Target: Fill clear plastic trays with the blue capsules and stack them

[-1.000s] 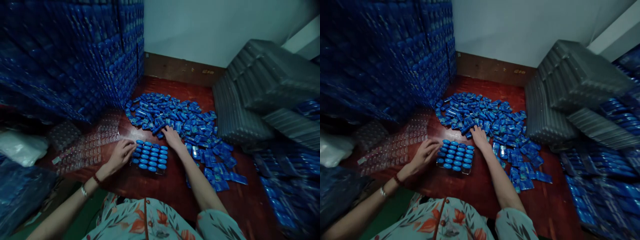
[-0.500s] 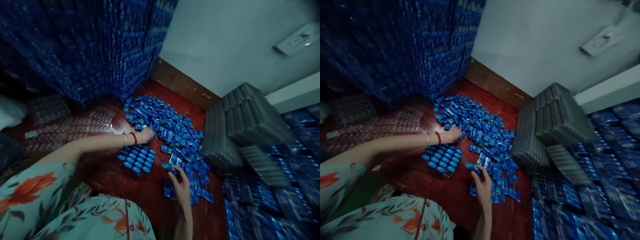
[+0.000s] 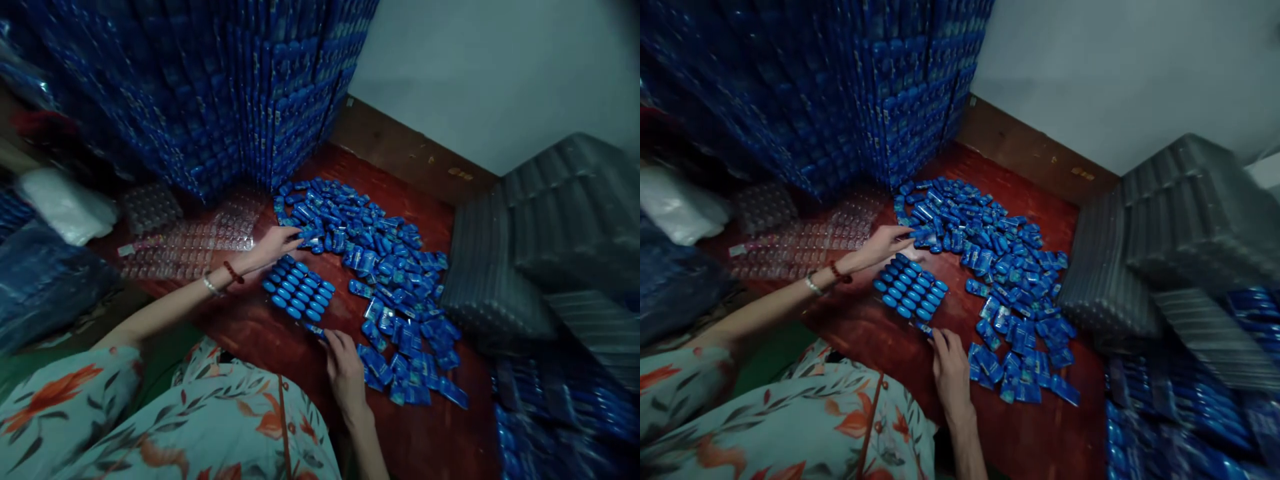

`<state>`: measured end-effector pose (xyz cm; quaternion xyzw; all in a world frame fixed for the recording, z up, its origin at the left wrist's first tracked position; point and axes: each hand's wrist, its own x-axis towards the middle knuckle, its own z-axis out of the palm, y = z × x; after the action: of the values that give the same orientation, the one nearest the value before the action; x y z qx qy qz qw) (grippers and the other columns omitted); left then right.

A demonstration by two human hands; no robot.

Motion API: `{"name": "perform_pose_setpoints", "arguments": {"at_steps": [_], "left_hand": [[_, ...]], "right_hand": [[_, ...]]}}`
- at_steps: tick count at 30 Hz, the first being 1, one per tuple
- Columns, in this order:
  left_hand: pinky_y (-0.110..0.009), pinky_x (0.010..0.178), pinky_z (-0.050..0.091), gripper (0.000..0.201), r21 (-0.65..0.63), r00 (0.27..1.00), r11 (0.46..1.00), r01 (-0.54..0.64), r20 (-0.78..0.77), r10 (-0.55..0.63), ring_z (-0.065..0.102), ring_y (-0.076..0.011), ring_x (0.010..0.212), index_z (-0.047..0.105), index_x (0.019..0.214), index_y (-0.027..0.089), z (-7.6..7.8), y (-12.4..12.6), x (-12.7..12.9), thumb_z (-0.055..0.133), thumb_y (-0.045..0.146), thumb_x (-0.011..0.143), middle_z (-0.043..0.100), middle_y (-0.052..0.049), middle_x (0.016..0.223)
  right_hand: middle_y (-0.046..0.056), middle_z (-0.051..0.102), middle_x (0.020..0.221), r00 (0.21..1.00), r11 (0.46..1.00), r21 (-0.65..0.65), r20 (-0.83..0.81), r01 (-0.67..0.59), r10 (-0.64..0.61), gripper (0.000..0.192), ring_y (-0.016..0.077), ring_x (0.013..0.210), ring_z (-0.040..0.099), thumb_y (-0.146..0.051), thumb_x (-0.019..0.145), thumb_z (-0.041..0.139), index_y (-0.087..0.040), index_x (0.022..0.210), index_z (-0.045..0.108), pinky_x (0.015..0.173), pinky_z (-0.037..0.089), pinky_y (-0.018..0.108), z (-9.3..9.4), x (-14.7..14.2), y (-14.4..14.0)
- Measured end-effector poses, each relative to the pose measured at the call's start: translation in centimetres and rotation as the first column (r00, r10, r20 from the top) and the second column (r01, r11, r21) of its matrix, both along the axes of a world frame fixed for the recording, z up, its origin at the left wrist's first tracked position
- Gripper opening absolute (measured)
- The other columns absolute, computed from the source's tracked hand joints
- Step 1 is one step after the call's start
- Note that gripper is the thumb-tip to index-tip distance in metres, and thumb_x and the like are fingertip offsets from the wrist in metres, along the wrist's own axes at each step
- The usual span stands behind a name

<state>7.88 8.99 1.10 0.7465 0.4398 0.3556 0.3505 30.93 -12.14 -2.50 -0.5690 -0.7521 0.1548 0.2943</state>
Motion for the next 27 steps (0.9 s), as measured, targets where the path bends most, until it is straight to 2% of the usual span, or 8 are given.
{"name": "perform_pose_setpoints", "arguments": {"at_steps": [3, 6, 10, 14, 17, 20, 23, 27], "left_hand": [[-0.026, 0.075, 0.048, 0.034, -0.034, 0.985, 0.988, -0.149, 0.086, 0.152, 0.062, -0.0182, 0.084, 0.064, 0.102, 0.015, 1.8, -3.5, -4.6, 0.056, 0.040, 0.082, 0.068, -0.006, 0.095], [-0.025, 0.068, 0.051, 0.038, -0.251, 0.916, 0.922, -0.296, 0.198, 0.348, 0.062, -0.0154, 0.074, 0.062, 0.104, 0.017, 2.0, -7.7, -8.5, 0.060, 0.046, 0.079, 0.067, -0.004, 0.088], [-0.024, 0.060, 0.052, 0.048, -0.522, 0.820, 0.784, -0.336, 0.247, 0.516, 0.061, -0.0122, 0.064, 0.059, 0.111, 0.017, -0.6, -12.8, -11.0, 0.066, 0.048, 0.074, 0.065, -0.003, 0.083], [-0.027, 0.059, 0.053, 0.060, -0.637, 0.800, 0.701, -0.321, 0.214, 0.560, 0.061, -0.0130, 0.059, 0.058, 0.110, 0.014, -3.5, -15.8, -10.4, 0.072, 0.051, 0.064, 0.062, 0.000, 0.071], [-0.031, 0.066, 0.055, 0.056, -0.647, 0.804, 0.683, -0.339, 0.178, 0.568, 0.063, -0.0151, 0.066, 0.063, 0.098, 0.013, -4.2, -16.4, -9.3, 0.074, 0.052, 0.061, 0.067, -0.004, 0.082], [-0.032, 0.069, 0.054, 0.051, -0.606, 0.818, 0.724, -0.329, 0.201, 0.539, 0.064, -0.0172, 0.070, 0.065, 0.094, 0.013, -4.0, -15.6, -8.6, 0.072, 0.053, 0.062, 0.069, -0.006, 0.087], [-0.032, 0.068, 0.054, 0.048, -0.540, 0.853, 0.792, -0.284, 0.236, 0.466, 0.064, -0.0196, 0.074, 0.066, 0.090, 0.013, -3.7, -14.2, -8.5, 0.070, 0.053, 0.063, 0.070, -0.007, 0.086], [-0.032, 0.069, 0.052, 0.040, -0.456, 0.912, 0.864, -0.213, 0.224, 0.343, 0.064, -0.0210, 0.076, 0.067, 0.089, 0.013, -3.4, -12.9, -8.6, 0.065, 0.048, 0.072, 0.070, -0.009, 0.085]], "right_hand": [[0.009, 0.063, 0.101, 0.969, 0.980, -0.153, -0.190, 0.127, -0.155, 0.027, 0.0196, 0.092, 0.061, -0.025, 0.089, 0.048, -0.022, 0.115, 0.056, 0.080, 0.052, 0.035, 0.5, -0.3, 0.4], [0.005, 0.063, 0.086, 0.840, 0.893, -0.396, -0.391, 0.215, -0.376, 0.030, 0.0169, 0.072, 0.061, -0.038, 0.083, 0.056, -0.020, 0.107, 0.057, 0.063, 0.053, 0.029, 0.6, -0.9, 0.9], [-0.004, 0.053, 0.062, 0.666, 0.750, -0.650, -0.506, 0.123, -0.548, 0.038, 0.0109, 0.047, 0.050, -0.048, 0.073, 0.064, -0.019, 0.098, 0.057, 0.040, 0.041, 0.022, -0.1, -1.2, 1.2], [-0.007, 0.051, 0.059, 0.655, 0.698, -0.710, -0.487, 0.087, -0.578, 0.049, 0.0103, 0.044, 0.049, -0.048, 0.068, 0.069, -0.019, 0.105, 0.056, 0.037, 0.038, 0.021, -0.6, -1.0, 0.1], [0.001, 0.063, 0.073, 0.762, 0.777, -0.609, -0.422, 0.163, -0.491, 0.038, 0.0155, 0.060, 0.060, -0.045, 0.072, 0.067, -0.018, 0.097, 0.062, 0.051, 0.050, 0.027, 0.0, -0.9, -1.0], [0.006, 0.067, 0.090, 0.897, 0.930, -0.255, -0.291, 0.264, -0.334, 0.023, 0.0192, 0.082, 0.063, -0.036, 0.082, 0.060, -0.019, 0.098, 0.064, 0.075, 0.052, 0.035, 1.0, -1.1, -1.1], [0.007, 0.065, 0.099, 0.988, 0.996, 0.027, -0.130, 0.084, -0.080, 0.022, 0.0189, 0.092, 0.061, -0.024, 0.088, 0.052, -0.022, 0.108, 0.062, 0.083, 0.050, 0.035, 1.0, -1.7, -0.2], [0.009, 0.062, 0.098, 0.980, 0.986, 0.096, 0.159, -0.140, 0.124, 0.030, 0.0178, 0.091, 0.060, -0.017, 0.091, 0.042, -0.019, 0.116, 0.059, 0.079, 0.052, 0.030, 0.3, -2.1, 1.4]]}}
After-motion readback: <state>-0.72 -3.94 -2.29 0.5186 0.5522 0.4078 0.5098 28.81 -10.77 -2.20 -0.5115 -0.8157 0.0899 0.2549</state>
